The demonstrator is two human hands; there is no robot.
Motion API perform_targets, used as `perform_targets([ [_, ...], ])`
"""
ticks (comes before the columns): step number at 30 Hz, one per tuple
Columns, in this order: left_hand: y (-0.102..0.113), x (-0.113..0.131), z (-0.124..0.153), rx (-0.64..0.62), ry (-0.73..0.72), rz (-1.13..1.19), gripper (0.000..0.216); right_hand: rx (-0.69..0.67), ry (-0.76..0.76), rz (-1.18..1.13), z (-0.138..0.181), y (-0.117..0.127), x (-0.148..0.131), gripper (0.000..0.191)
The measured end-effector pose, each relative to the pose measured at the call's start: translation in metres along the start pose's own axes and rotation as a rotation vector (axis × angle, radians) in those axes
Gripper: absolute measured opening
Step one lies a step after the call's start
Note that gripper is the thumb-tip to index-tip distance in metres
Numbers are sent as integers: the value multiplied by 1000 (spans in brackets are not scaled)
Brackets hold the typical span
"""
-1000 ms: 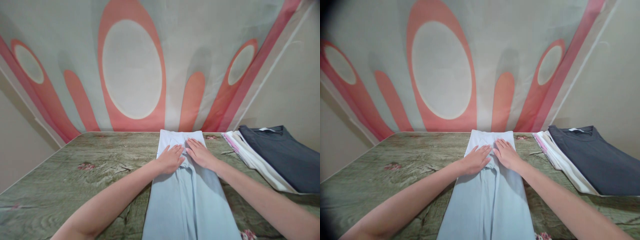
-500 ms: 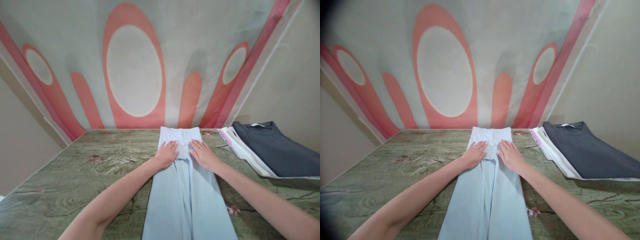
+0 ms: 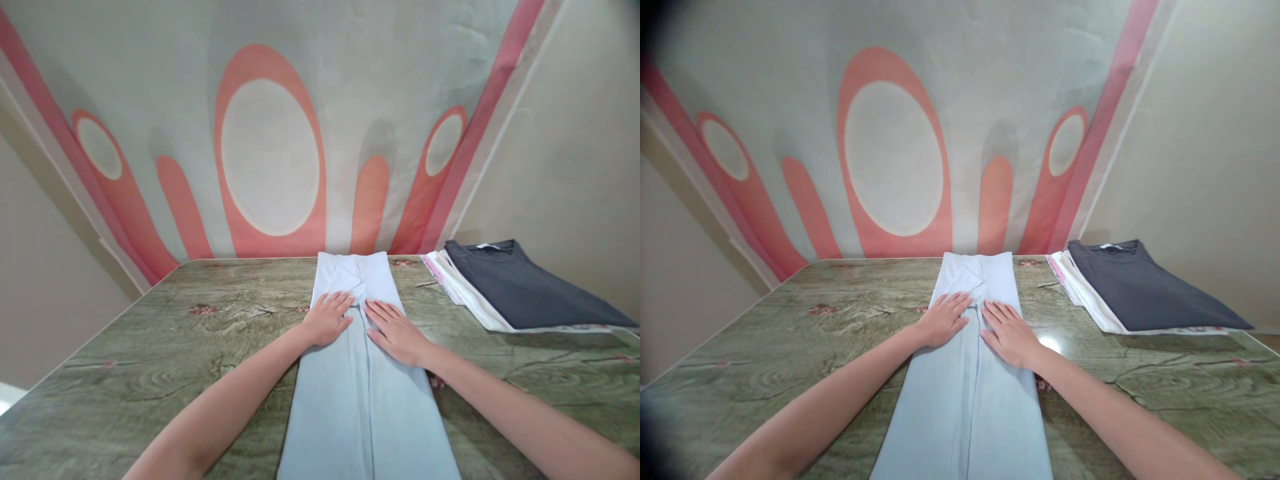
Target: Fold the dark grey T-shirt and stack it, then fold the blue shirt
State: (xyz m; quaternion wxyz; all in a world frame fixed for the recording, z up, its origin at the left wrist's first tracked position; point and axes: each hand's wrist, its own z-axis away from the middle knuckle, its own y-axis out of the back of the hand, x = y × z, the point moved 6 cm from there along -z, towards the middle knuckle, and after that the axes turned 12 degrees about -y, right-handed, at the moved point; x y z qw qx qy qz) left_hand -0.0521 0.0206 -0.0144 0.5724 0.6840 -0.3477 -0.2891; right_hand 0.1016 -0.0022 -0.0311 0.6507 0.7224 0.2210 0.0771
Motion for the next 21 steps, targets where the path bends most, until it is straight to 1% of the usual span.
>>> perform_targets([
  [4,-6,-11,-10,-4,19,1,52,-17,0,31,-11,2,11,63],
  [8,-13,-23,-25,-7,34,-5,54,-27,30,23,-28,2,23,61],
  [11,-15,-28,-32,-15,39,-17,54,0,32,-2,-34,5,28,58],
  [14,-15,-29,-33,-13,40,-30,53,42,67,-48,-30,8,24,51],
  [18,-14,-27,-32,-6,38,-31,52,29,146,-120,-16,9,13,46],
  [21,-7,-24,-30,36,51,-18,51,49,115,-163,-9,10,12,49],
])
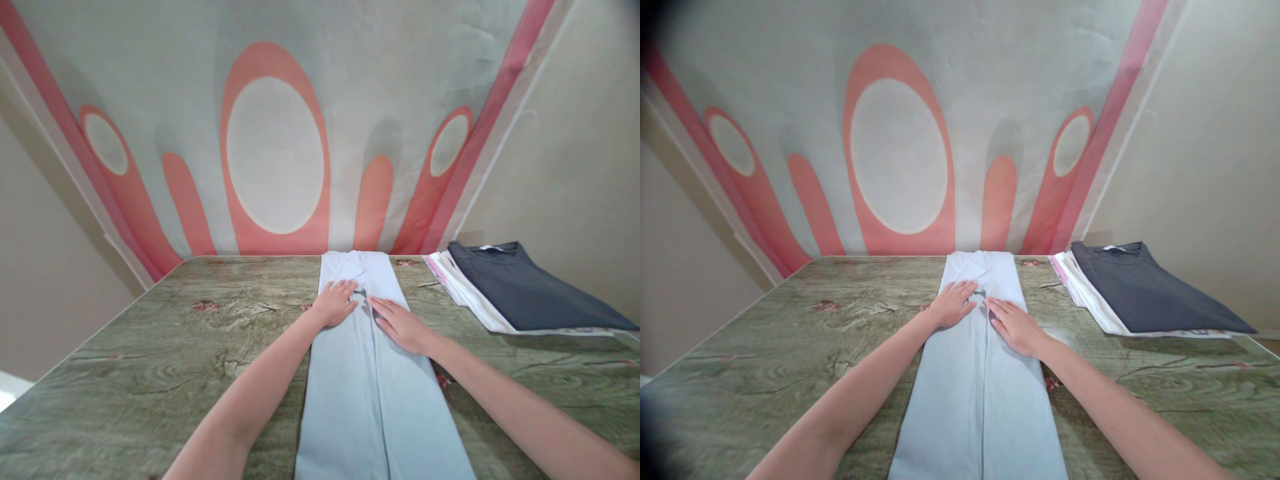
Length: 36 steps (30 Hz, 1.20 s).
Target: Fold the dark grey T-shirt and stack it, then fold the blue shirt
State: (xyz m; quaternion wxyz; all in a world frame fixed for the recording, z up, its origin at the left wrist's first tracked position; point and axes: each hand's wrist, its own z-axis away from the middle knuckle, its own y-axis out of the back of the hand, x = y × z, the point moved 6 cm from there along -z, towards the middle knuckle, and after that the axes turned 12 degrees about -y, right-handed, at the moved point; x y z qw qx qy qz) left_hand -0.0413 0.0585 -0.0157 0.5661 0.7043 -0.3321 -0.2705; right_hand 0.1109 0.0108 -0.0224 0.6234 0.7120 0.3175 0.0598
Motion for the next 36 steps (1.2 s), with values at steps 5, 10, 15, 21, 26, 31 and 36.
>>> perform_targets([
  [5,24,15,3,142,-69,24,39,29,-47,-30,2,1,5,52],
  [10,29,36,-1,136,-196,74,28,18,-14,-16,0,2,2,48],
  [15,23,42,-5,119,-216,89,25,18,-13,-11,0,3,1,46],
  [21,20,41,-5,98,-221,96,26,55,-50,-58,1,6,3,41],
  [26,21,41,-5,84,-224,67,24,59,-64,-71,3,9,1,36],
  [31,22,40,-4,36,-206,4,26,47,-41,-18,2,12,0,34],
  [36,21,39,-3,23,-206,-43,30,19,-7,90,0,19,4,27],
])
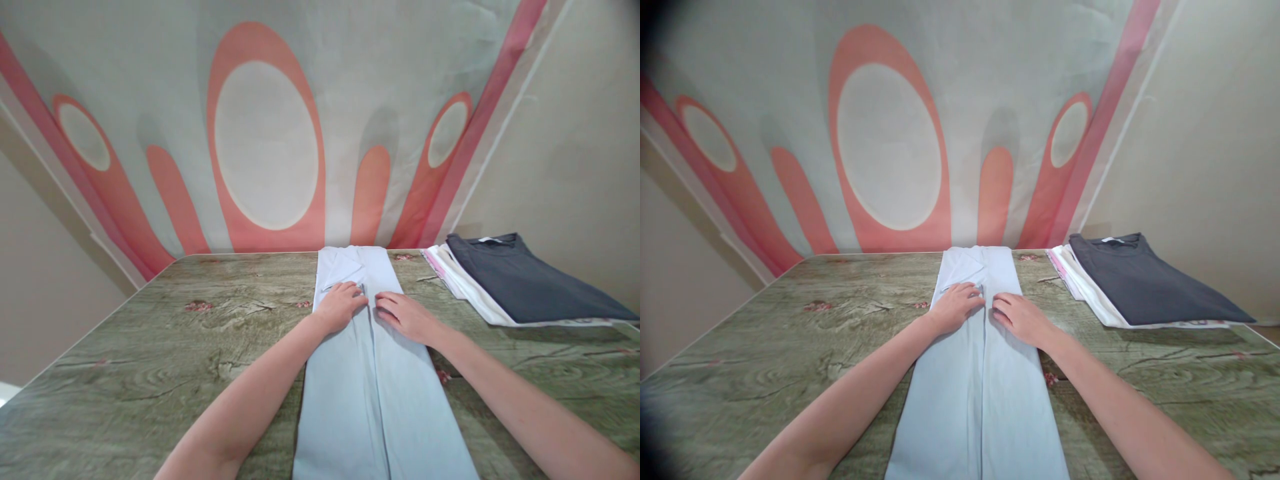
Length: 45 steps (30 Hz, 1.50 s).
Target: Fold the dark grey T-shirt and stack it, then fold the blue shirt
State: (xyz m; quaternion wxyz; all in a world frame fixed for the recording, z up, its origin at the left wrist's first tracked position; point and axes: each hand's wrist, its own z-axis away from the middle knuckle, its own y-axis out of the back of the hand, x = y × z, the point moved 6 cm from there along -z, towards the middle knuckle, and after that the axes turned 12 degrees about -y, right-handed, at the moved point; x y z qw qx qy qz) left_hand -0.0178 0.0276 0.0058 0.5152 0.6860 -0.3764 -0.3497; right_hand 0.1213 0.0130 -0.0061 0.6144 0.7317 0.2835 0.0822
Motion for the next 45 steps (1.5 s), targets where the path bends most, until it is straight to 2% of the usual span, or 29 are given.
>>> perform_targets([
  [7,-1,0,-1,-6,-7,-4,29,32,-26,-9,-1,2,4,22],
  [14,2,4,-2,6,-48,-47,28,46,-37,24,-2,-1,5,33],
  [22,-5,3,-4,-56,-42,-48,32,116,-205,176,-2,4,20,34],
  [26,-4,3,-4,-41,-36,-44,28,123,-154,128,-6,-1,16,35],
  [29,-4,1,-5,-20,-16,-27,28,80,-113,109,-9,-4,9,35],
  [37,-3,1,-6,-26,-41,-39,37,136,-233,213,-5,6,25,27],
  [40,-2,1,-5,-32,-40,-58,37,163,-211,178,-5,3,25,31],
  [43,-2,1,-5,-13,-42,-89,36,100,-112,136,-7,-6,19,38],
  [45,-4,1,-5,-12,-58,-97,35,56,-103,139,-7,-11,20,40],
])
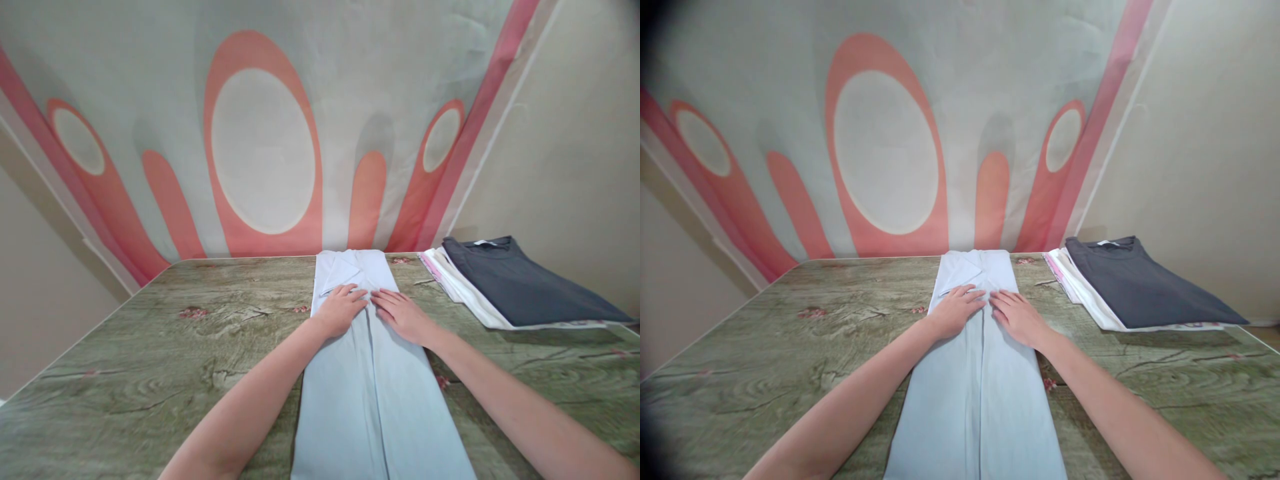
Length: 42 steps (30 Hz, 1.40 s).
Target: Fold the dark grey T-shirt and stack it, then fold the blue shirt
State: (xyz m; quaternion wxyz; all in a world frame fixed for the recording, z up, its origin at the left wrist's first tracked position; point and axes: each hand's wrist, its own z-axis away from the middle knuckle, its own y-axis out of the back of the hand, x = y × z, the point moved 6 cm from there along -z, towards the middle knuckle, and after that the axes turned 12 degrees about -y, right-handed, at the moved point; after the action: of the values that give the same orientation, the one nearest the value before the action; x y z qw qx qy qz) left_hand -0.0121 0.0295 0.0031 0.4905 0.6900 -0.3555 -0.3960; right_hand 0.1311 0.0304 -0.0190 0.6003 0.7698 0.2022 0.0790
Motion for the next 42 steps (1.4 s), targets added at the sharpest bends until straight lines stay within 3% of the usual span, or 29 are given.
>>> perform_targets([
  [6,-6,-1,-2,-28,-1,35,35,62,-198,82,-2,3,19,43],
  [12,0,2,-3,13,13,71,34,-100,-2,-34,-4,-4,-11,51],
  [15,1,0,-4,30,21,128,33,-114,-69,-7,-4,-8,-7,54],
  [18,4,-11,-2,81,60,202,31,-66,-194,54,-3,-10,9,57],
  [23,15,-50,15,211,285,195,21,-24,-293,74,1,-10,21,58],
  [26,14,-66,26,173,354,173,19,14,-234,38,1,-5,14,55],
  [32,5,-72,33,60,323,131,20,30,-43,-120,4,7,-9,48],
  [37,0,-69,31,-11,348,76,19,-76,128,-230,11,9,-32,46],
  [42,3,-72,33,10,432,42,20,-146,147,-241,13,10,-38,48],
])
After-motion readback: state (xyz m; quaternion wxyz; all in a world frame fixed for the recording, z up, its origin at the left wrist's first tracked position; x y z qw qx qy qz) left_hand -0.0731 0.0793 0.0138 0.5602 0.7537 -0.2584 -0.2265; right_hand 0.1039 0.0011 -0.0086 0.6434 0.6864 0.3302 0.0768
